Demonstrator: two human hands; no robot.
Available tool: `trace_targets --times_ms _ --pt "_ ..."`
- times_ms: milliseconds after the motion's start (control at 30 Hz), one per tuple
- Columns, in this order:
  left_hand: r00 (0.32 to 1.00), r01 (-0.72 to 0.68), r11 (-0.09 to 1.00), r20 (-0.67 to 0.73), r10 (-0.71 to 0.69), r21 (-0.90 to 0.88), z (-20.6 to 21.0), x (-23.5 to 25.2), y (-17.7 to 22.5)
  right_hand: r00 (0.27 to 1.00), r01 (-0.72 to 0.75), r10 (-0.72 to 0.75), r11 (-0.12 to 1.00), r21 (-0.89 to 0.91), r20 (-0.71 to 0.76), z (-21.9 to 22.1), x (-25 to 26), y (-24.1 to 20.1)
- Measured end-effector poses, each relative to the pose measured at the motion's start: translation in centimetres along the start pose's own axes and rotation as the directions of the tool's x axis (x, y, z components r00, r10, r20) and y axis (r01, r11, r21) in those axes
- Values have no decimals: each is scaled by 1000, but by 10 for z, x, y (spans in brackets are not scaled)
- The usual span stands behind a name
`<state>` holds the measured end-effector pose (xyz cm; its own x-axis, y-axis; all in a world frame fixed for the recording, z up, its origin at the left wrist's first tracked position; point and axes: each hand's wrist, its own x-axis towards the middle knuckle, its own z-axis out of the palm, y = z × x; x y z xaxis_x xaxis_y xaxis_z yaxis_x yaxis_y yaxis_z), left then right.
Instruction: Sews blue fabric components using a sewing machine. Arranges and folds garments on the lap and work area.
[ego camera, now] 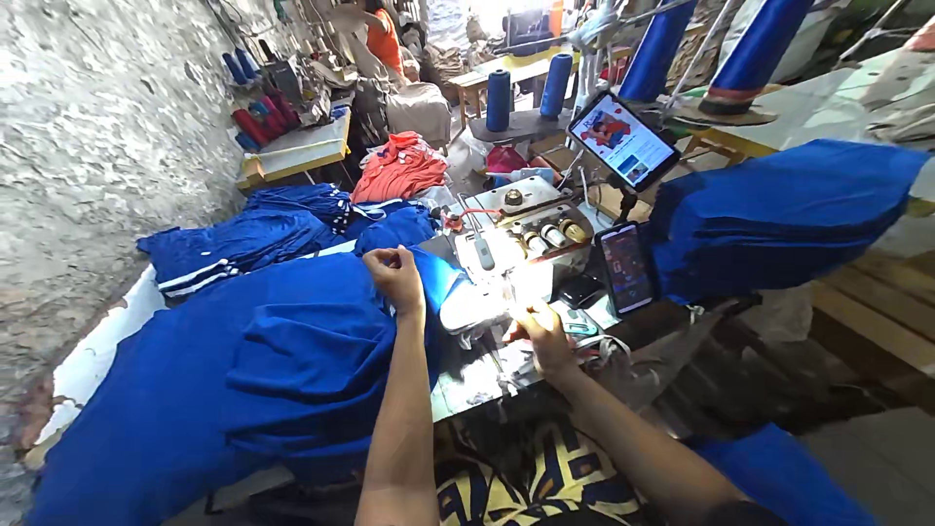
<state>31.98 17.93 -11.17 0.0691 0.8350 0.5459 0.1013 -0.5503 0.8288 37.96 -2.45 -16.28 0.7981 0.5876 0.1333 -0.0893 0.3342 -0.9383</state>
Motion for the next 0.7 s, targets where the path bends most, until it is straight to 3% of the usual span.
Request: trace_targets --times_ms 67,133,267,400,500,567,600,633,700 --pt "983 -145 971 -142 119 -191 -10 -22 24 991 47 -36 995 -88 126 6 -2 -10" --pt "953 -273 901 -220 207 -337 -15 -44 45 960 12 43 981 -195 278 12 0 -19" --pt "957 -288 814 -191 220 -504 -23 -71 68 867 -20 281 846 -534 412 19 17 -27" --pt "985 -171 882 -104 140 -439 -22 -72 55 867 8 249 860 -511 432 18 20 -29" --pt "994 -96 976 33 105 -197 -21 -76 38 902 -4 217 869 -495 374 7 22 -32" --pt "985 -124 991 116 129 -47 -20 -84 34 924 124 120 804 -582 363 -5 26 -32" --pt "976 -166 986 144 166 -12 -17 -88 32 930 246 -1 747 -618 368 -12 29 -28" --pt "966 -210 978 157 207 4 -14 -91 29 913 383 -171 669 -637 370 -17 33 -21" --pt "948 -280 960 160 276 3 -7 -98 26 808 579 -451 491 -651 379 -24 45 -4"
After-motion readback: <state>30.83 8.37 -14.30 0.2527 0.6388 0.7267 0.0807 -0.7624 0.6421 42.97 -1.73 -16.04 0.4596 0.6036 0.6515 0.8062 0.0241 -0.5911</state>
